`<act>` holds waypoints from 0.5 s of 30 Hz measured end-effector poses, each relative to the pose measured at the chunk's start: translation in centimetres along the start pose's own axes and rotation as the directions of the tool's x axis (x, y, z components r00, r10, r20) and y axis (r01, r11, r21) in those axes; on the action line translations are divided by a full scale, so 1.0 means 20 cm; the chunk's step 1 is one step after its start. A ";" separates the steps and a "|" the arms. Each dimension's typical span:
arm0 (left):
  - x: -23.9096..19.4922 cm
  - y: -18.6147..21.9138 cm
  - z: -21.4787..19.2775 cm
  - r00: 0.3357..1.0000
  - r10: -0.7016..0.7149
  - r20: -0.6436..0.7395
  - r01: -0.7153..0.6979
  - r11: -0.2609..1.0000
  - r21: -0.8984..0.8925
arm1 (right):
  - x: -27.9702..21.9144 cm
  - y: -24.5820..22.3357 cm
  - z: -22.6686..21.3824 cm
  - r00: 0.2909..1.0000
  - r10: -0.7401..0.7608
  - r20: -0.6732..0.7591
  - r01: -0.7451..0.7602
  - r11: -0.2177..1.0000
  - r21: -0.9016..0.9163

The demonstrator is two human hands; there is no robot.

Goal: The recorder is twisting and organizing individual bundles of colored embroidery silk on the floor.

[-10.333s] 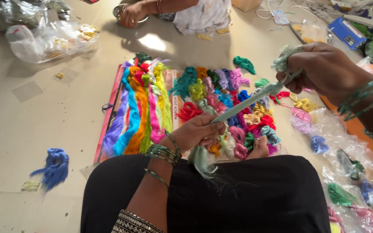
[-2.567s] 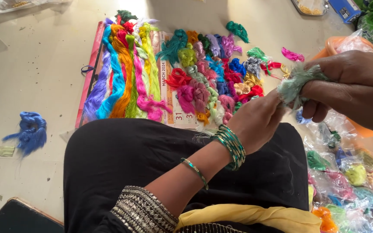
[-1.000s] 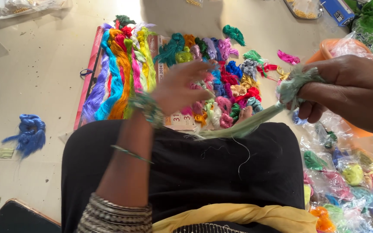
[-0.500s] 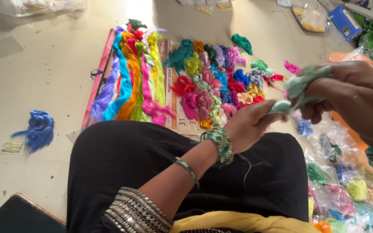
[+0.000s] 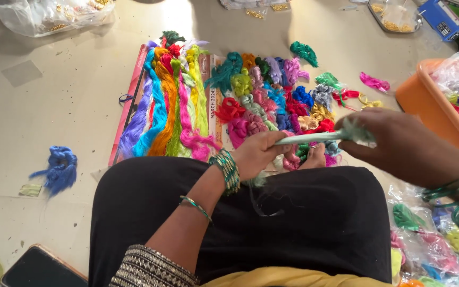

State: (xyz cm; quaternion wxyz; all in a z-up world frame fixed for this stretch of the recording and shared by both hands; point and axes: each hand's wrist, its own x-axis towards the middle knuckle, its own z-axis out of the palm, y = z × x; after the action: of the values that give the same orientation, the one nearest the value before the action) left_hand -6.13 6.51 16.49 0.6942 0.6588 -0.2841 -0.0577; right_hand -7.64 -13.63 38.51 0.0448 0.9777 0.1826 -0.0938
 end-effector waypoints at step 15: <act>0.00 -0.16 -0.19 0.951 -0.239 0.197 0.307 0.808 -0.503 | 0.18 0.17 0.20 0.880 -0.271 -0.390 0.285 0.958 -0.022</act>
State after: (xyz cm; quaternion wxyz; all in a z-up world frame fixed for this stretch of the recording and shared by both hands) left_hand -3.38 9.53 13.57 0.8135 0.4716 -0.2020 -0.2738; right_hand -3.76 -16.12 34.10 -0.0240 0.9410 0.3245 0.0935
